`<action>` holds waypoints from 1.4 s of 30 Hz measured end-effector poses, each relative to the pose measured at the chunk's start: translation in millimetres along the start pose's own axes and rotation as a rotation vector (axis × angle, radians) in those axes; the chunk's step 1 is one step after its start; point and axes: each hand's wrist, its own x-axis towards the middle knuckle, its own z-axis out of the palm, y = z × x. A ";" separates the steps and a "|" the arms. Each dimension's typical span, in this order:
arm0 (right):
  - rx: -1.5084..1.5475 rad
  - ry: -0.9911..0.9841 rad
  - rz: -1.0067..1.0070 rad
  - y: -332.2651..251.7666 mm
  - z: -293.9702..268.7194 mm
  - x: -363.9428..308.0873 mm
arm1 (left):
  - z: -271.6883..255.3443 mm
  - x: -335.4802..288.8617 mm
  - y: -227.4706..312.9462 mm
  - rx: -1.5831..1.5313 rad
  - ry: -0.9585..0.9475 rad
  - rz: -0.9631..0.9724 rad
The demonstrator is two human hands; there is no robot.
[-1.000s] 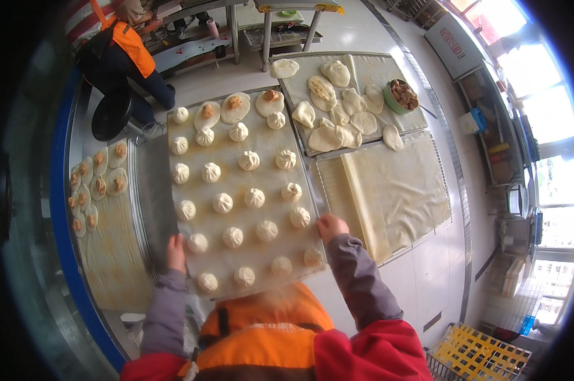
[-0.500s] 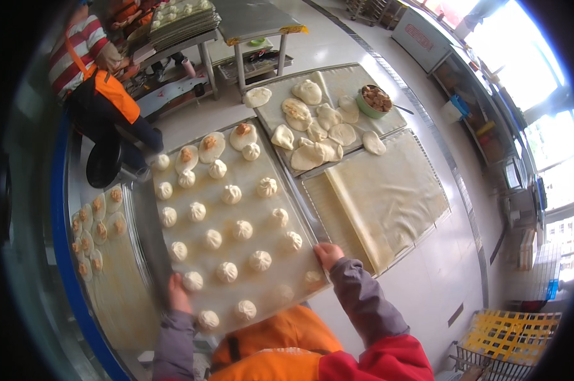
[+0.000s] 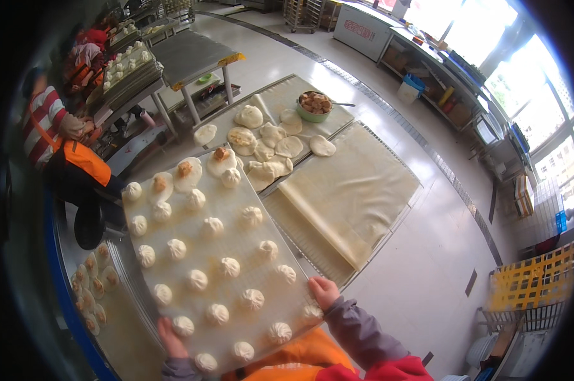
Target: The person places filling onto dough discs on a conveyor belt and then folds and pleats them into buns, arranging the finished buns on a tray. The person repeats this process continuously while other workers perform similar tasks nearby.
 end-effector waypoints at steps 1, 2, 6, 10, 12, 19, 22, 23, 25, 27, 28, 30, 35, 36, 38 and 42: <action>0.035 0.031 0.013 -1.7 -13.5 -7.8 | 10.4 -2.3 1.1 -0.030 -0.052 0.016; 0.077 0.060 0.033 3.3 -25.0 -6.3 | 26.7 4.9 -5.6 0.019 -0.079 0.005; 0.141 0.211 0.040 12.8 -95.2 -37.3 | 98.8 -0.6 -14.6 0.122 -0.264 0.024; 0.150 0.363 0.072 35.5 -169.6 -54.3 | 198.4 -17.3 -39.0 0.150 -0.427 0.032; 0.125 0.439 0.076 42.6 -213.5 -57.9 | 249.4 -32.1 -54.1 0.264 -0.457 0.040; 0.182 0.591 0.005 71.9 -338.5 -12.9 | 439.7 -49.5 -100.3 0.458 -0.638 0.192; 0.240 0.567 0.016 92.0 -379.5 27.8 | 507.6 -39.0 -121.6 0.501 -0.664 0.263; 0.286 0.566 0.013 100.5 -383.5 42.1 | 522.1 -30.0 -129.9 0.516 -0.653 0.289; 0.323 0.593 0.038 111.8 -391.8 64.9 | 549.6 -14.2 -146.6 0.526 -0.668 0.317; 0.370 0.580 0.019 119.3 -390.6 85.0 | 568.2 4.5 -156.6 0.563 -0.667 0.377; 0.385 0.594 0.022 121.6 -388.6 92.2 | 573.2 11.0 -158.2 0.599 -0.662 0.416; 0.367 0.602 0.037 125.7 -378.9 101.7 | 577.6 19.8 -153.8 0.699 -0.625 0.492; 0.488 0.527 0.006 138.5 -351.0 103.4 | 582.5 30.2 -105.7 1.269 -0.635 0.722; 0.563 0.476 0.007 141.3 -346.2 103.0 | 582.2 28.5 -98.0 1.355 -0.686 0.777; 0.410 0.498 0.236 141.6 -345.8 99.4 | 588.5 21.4 -86.4 1.502 -0.682 0.888; 0.220 0.202 0.189 115.5 -370.3 100.0 | 597.8 12.1 -70.2 1.675 -0.594 0.899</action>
